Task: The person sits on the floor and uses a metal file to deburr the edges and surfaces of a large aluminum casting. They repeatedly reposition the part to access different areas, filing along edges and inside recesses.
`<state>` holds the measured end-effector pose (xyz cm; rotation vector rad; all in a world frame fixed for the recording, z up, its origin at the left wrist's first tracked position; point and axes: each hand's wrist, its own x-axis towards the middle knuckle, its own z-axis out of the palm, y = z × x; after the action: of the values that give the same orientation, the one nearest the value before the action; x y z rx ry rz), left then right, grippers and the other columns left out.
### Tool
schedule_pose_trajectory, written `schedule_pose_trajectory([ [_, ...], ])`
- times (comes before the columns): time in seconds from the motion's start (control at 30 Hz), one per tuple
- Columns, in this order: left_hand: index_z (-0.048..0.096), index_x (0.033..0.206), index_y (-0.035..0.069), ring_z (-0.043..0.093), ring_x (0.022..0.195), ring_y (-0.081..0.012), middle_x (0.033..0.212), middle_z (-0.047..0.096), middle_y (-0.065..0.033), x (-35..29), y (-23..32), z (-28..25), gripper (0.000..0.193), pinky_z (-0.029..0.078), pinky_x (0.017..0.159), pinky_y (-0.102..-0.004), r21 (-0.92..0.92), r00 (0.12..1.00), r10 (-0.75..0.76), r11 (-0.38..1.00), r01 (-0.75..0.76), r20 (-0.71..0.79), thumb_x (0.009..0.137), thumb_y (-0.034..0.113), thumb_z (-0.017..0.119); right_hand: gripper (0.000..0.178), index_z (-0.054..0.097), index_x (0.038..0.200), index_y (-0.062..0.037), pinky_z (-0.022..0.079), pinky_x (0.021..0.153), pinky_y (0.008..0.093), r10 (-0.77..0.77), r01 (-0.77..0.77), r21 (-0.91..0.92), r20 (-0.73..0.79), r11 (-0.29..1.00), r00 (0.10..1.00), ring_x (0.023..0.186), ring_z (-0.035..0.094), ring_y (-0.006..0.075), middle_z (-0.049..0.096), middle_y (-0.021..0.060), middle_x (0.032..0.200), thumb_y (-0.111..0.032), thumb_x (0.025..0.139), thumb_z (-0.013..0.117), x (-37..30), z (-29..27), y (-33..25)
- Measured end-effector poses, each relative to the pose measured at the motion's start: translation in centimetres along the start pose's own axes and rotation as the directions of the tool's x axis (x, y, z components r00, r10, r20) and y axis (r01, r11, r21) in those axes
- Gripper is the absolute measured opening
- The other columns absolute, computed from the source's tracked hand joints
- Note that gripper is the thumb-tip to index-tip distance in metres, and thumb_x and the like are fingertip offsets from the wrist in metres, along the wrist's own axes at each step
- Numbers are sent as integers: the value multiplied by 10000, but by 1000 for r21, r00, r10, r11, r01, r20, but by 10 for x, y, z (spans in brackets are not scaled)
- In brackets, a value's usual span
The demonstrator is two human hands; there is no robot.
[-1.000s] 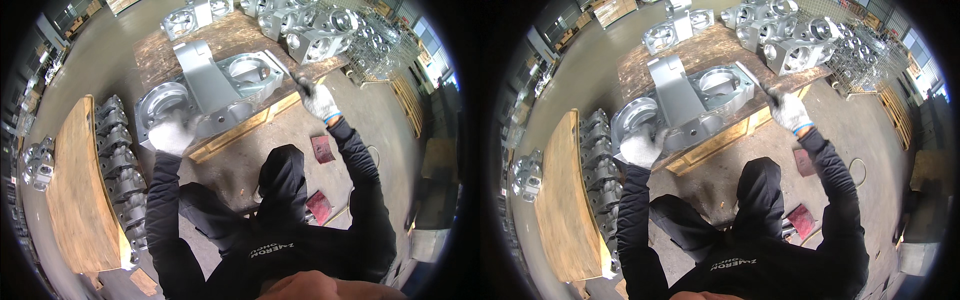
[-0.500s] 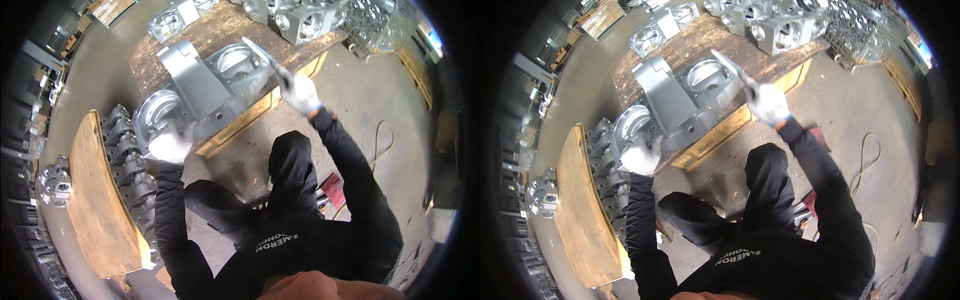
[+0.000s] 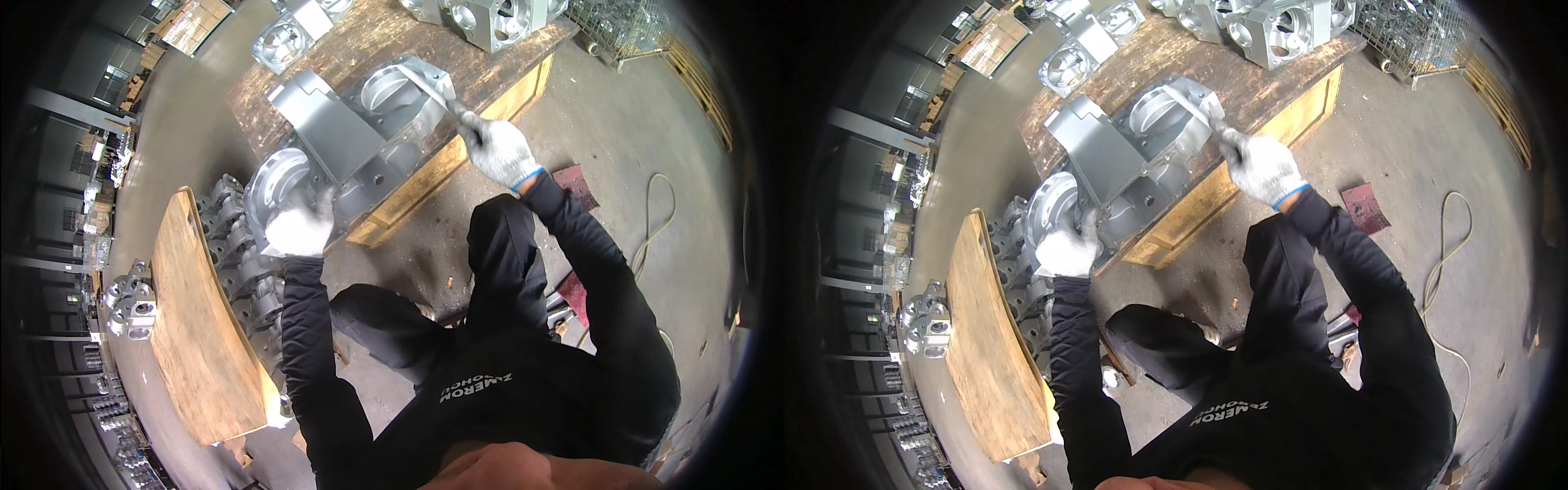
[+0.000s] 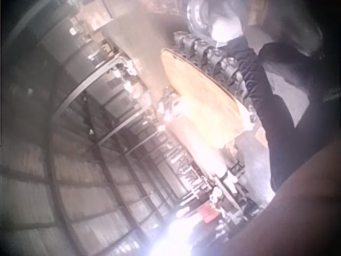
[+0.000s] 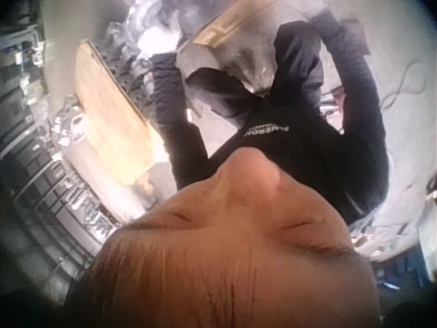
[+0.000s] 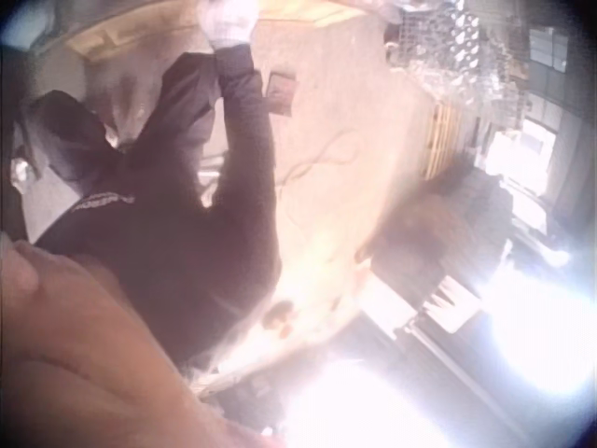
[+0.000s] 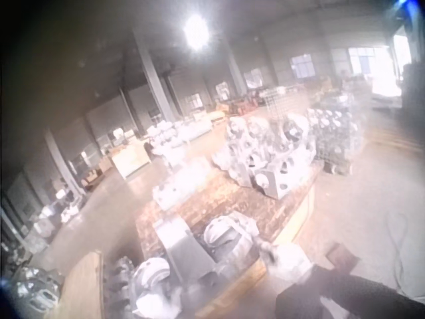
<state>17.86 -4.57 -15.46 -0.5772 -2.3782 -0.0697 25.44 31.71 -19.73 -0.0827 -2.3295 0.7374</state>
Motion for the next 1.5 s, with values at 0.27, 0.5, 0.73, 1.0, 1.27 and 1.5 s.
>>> schedule_pose_trajectory([
  [0.27, 771, 1078, 133, 731, 636, -354, 722, 736, -141, 23, -12, 2, 563, 575, 596, -458, -44, 992, -54, 997, 59, 118, 934, 653, 610, 379, 698, 1314, -118, 563, 664, 484, -76, 77, -14, 57, 997, 995, 730, 702, 404, 692, 235, 793, -202, 960, 589, 12, -10, -25],
  [0.5, 764, 1118, 151, 728, 628, -344, 718, 737, -124, 34, -15, 1, 520, 581, 610, -461, 18, 972, -84, 996, 82, 219, 928, 619, 641, 354, 706, 1303, -102, 565, 633, 452, -191, 202, -149, 86, 968, 978, 704, 700, 381, 687, 219, 752, -168, 977, 584, 27, -5, -38],
  [0.73, 755, 1101, 138, 737, 675, -329, 752, 746, -112, 36, -10, -7, 509, 585, 648, -451, -41, 965, -96, 993, 109, 245, 922, 606, 662, 257, 746, 1067, -76, 560, 655, 500, -180, 192, -107, 114, 976, 977, 723, 699, 418, 703, 202, 784, -245, 987, 571, 33, -5, -51],
  [1.0, 780, 948, 89, 725, 676, -341, 739, 734, -131, 35, -8, -11, 527, 577, 673, -454, -193, 993, -53, 978, 73, 107, 916, 604, 671, 301, 739, 1201, -110, 566, 688, 475, -142, 157, -164, 96, 974, 985, 768, 701, 392, 712, 198, 829, -225, 946, 628, 21, 7, -74],
  [1.27, 772, 970, 99, 733, 733, -334, 765, 738, -126, 35, -9, -11, 527, 576, 673, -456, -206, 985, -66, 973, 99, 161, 930, 609, 647, 352, 699, 1289, -159, 560, 608, 448, -120, 125, -251, 36, 960, 992, 647, 700, 345, 687, 154, 700, -210, 947, 631, 2, 25, -110],
  [1.5, 752, 1024, 103, 728, 706, -333, 774, 736, -118, 37, -10, -12, 556, 575, 656, -460, -106, 967, -80, 988, 108, 240, 927, 637, 629, 356, 703, 1285, -69, 571, 680, 465, 136, -126, -108, 92, 986, 986, 722, 704, 396, 701, 217, 786, -236, 977, 639, -17, 51, -124],
])
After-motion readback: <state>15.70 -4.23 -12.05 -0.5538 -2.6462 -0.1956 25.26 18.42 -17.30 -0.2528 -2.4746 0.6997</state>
